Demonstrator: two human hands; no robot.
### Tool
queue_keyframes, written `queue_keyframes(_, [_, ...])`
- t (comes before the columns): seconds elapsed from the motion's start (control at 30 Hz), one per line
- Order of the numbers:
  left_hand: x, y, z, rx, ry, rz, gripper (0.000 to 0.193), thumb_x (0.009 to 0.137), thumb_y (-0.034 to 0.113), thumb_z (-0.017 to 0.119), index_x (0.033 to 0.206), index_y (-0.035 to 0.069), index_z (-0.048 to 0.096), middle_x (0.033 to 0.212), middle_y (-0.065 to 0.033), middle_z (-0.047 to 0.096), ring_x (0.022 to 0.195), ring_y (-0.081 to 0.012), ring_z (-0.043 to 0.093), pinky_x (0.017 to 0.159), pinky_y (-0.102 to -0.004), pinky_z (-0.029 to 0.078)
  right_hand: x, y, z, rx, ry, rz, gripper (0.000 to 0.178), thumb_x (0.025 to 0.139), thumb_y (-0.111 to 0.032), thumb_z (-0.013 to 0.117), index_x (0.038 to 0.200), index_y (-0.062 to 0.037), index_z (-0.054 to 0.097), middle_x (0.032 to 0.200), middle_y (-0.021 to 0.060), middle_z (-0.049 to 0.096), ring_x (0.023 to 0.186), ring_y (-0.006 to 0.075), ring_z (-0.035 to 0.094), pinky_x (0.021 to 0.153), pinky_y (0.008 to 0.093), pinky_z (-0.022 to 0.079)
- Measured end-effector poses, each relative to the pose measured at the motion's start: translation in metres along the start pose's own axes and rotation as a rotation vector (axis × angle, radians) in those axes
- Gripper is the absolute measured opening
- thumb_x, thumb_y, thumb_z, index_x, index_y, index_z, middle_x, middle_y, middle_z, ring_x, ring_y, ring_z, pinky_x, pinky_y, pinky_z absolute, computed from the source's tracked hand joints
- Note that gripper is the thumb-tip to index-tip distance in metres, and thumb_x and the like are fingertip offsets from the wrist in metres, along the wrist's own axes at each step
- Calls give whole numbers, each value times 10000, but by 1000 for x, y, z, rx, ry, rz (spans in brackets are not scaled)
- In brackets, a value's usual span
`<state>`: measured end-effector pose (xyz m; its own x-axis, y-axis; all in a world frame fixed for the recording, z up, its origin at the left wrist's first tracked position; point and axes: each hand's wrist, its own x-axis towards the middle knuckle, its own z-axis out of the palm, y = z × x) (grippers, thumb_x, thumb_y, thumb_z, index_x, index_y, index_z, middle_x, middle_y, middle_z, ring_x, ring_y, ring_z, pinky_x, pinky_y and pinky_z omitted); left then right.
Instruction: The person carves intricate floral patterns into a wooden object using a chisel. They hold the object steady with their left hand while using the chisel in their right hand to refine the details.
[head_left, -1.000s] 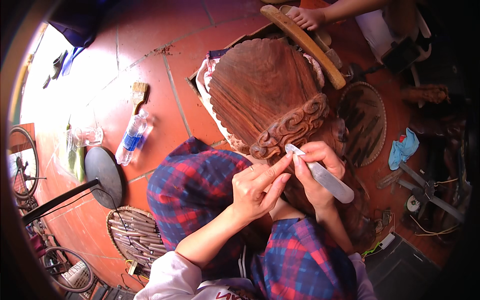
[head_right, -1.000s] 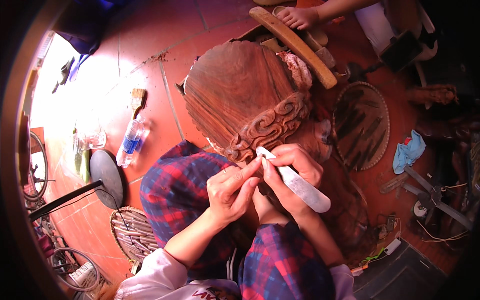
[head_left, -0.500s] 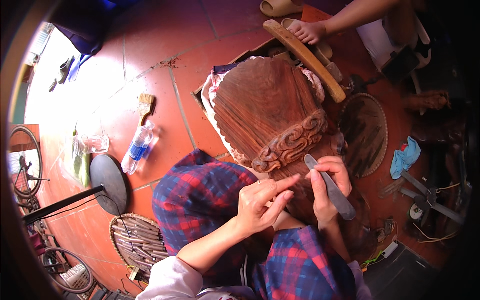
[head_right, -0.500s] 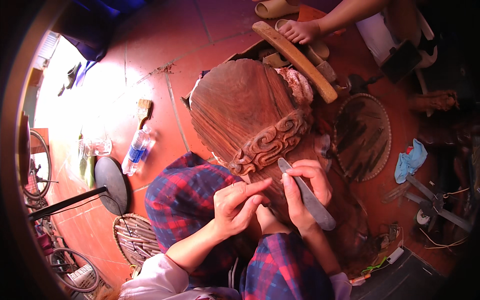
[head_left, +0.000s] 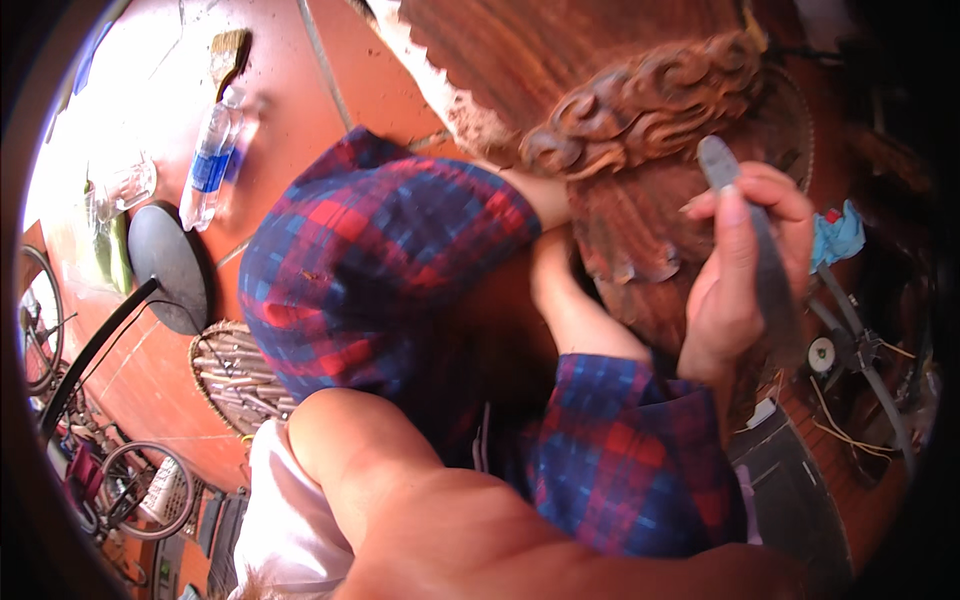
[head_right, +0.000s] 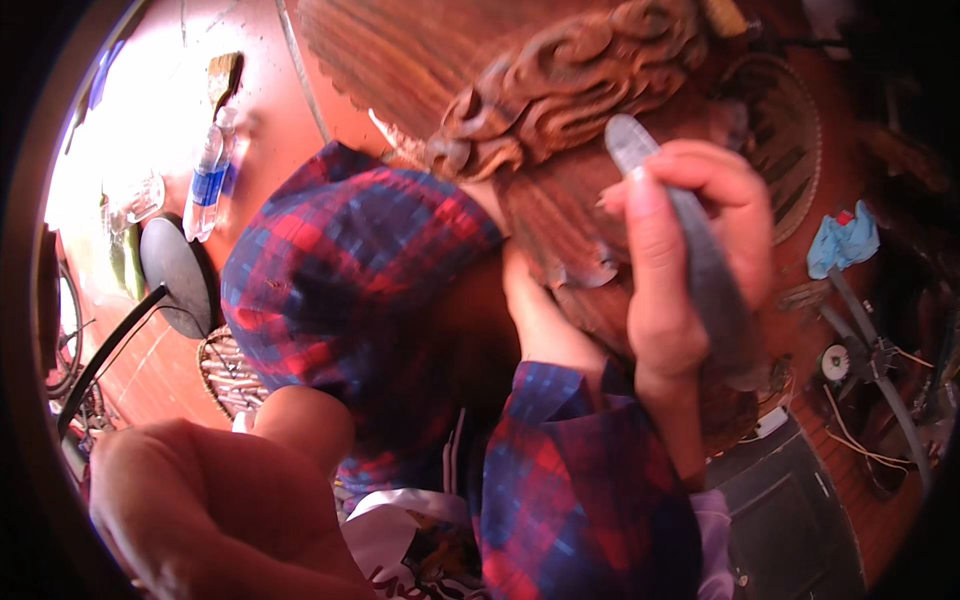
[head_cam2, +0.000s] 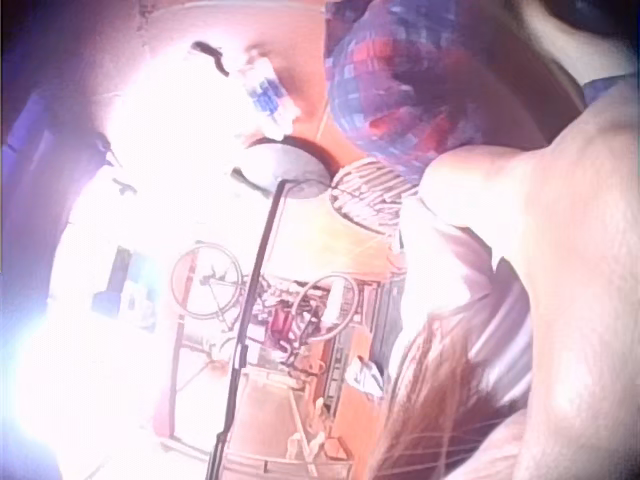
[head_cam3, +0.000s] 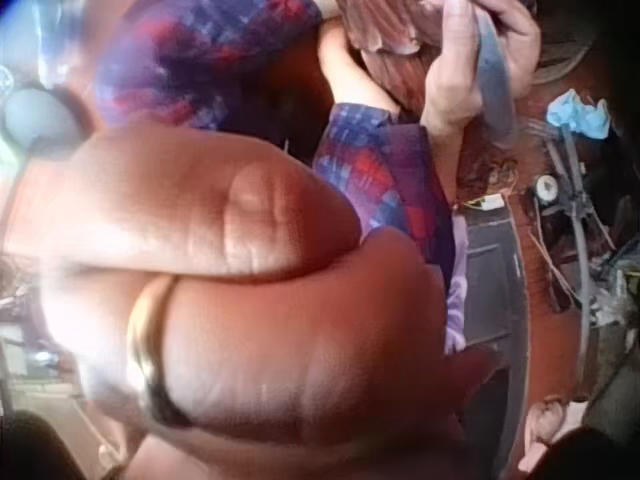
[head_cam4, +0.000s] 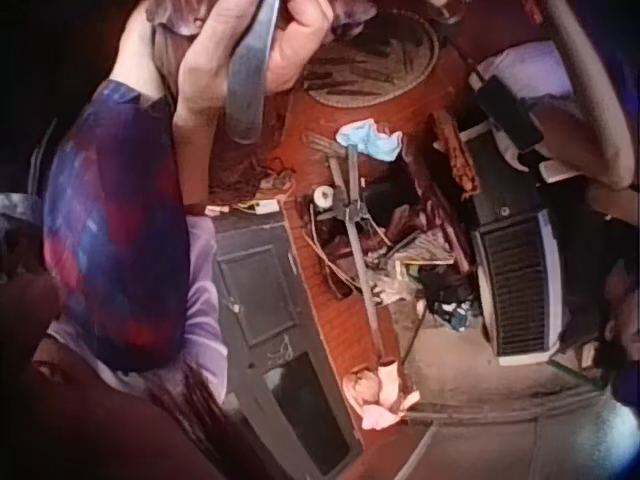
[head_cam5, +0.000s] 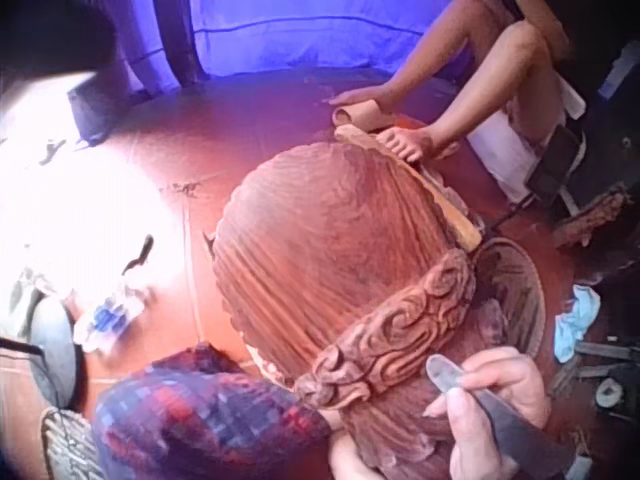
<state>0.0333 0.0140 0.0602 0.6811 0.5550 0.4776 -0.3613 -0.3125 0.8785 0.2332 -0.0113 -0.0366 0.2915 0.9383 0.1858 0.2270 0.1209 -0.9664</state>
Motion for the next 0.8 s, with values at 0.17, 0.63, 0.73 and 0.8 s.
queue_keyframes(0.17, [-8, 1, 11, -98, -13, 19, 181, 903, 94, 651, 1032, -21, 705, 805, -111, 718, 676, -189, 680, 605, -276, 521, -2, 0, -9, -101, -14, 63, 168, 948, 9, 550, 1114, 34, 561, 1138, 183, 571, 839, 165, 604, 851, 322, 493])
queue_keyframes(0.63, [17, -2, 19, 121, -180, -92, 285, 859, 67, 699, 1120, -44, 678, 844, -128, 723, 726, -183, 692, 632, -255, 522, 1, 6, -8, -51, -40, -68, 185, 936, 33, 588, 1118, 65, 582, 1057, 164, 648, 810, 171, 679, 811, 285, 550])
queue_keyframes(0.73, [26, -2, 19, 180, -201, -108, 312, 849, 62, 710, 1139, -49, 673, 853, -132, 724, 737, -181, 694, 638, -250, 522, -1, 3, -15, -53, -55, -81, 180, 947, 1, 587, 1118, 58, 582, 1092, 168, 620, 833, 162, 675, 827, 276, 533])
queue_keyframes(0.8, [29, -9, 14, 199, -223, -103, 331, 843, 58, 717, 1151, -52, 669, 859, -134, 725, 744, -180, 696, 642, -247, 522, -4, 5, -23, -114, -48, -85, 178, 954, -12, 579, 1118, 56, 582, 1109, 164, 604, 849, 160, 672, 834, 270, 523])
